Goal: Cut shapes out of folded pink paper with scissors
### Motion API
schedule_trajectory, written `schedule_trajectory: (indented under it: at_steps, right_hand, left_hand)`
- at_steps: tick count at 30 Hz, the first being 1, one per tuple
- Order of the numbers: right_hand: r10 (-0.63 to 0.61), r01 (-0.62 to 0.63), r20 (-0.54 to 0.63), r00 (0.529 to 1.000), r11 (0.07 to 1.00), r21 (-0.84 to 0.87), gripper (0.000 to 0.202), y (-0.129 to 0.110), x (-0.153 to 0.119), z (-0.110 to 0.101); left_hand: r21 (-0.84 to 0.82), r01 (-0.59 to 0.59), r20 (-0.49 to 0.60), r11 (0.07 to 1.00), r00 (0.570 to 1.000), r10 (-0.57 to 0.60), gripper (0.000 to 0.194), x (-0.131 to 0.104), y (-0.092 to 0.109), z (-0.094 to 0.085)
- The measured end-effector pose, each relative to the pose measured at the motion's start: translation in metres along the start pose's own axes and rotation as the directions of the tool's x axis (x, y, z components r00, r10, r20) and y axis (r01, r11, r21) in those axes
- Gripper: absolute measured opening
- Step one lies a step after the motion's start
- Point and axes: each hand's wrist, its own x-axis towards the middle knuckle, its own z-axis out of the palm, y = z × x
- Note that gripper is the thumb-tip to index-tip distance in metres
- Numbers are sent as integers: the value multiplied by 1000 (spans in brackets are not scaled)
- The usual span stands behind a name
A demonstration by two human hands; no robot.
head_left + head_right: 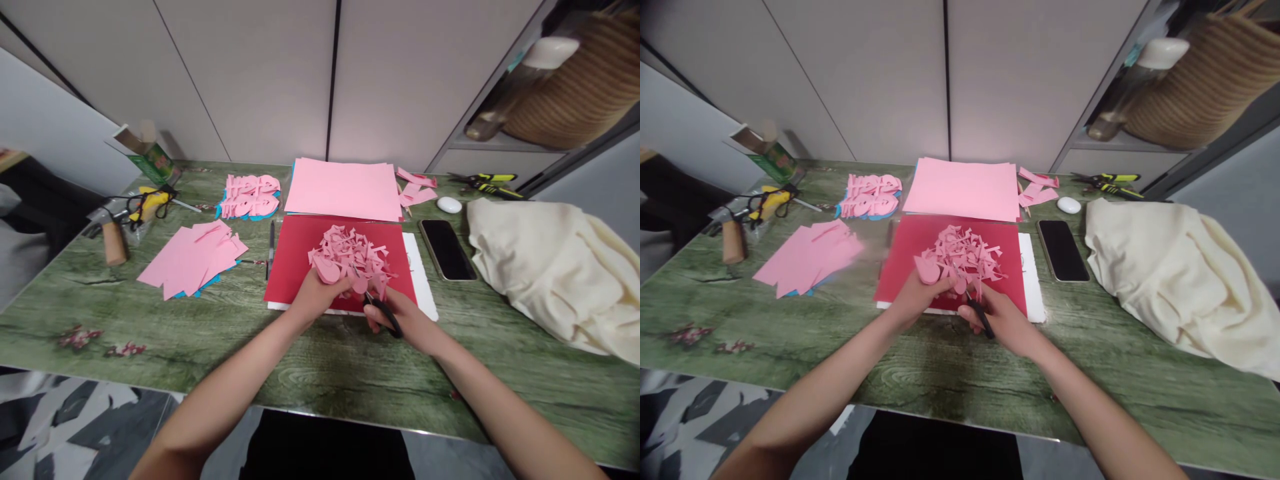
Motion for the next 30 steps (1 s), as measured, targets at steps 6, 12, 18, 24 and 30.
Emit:
schedule_trajectory:
  at_steps: [6, 12, 18, 24, 30]
  right_hand:
    - [25, -25, -20, 999, 1000, -5, 25, 2, 0, 1]
    - [31, -31, -43, 999, 1000, -1, 27, 4, 1, 3]
    - [30, -29, -41, 999, 999, 38, 25, 6, 2, 4]
    - [32, -31, -44, 999, 999, 20, 23, 6, 2, 4]
    - [29, -29, -46, 998, 1000, -2, 24, 8, 3, 4]
  left_hand:
    - [11, -5, -46, 1000, 999, 6, 15, 1, -2, 0]
    - [2, 7, -93, 1000, 996, -7, 16, 1, -4, 1]
    - [3, 3, -113, 1000, 994, -3, 13, 2, -7, 2]
    - [-4, 10, -108, 1000, 994, -11, 12, 2, -7, 3]
    - [-27, 17, -122, 1000, 992, -20, 12, 2, -10, 4]
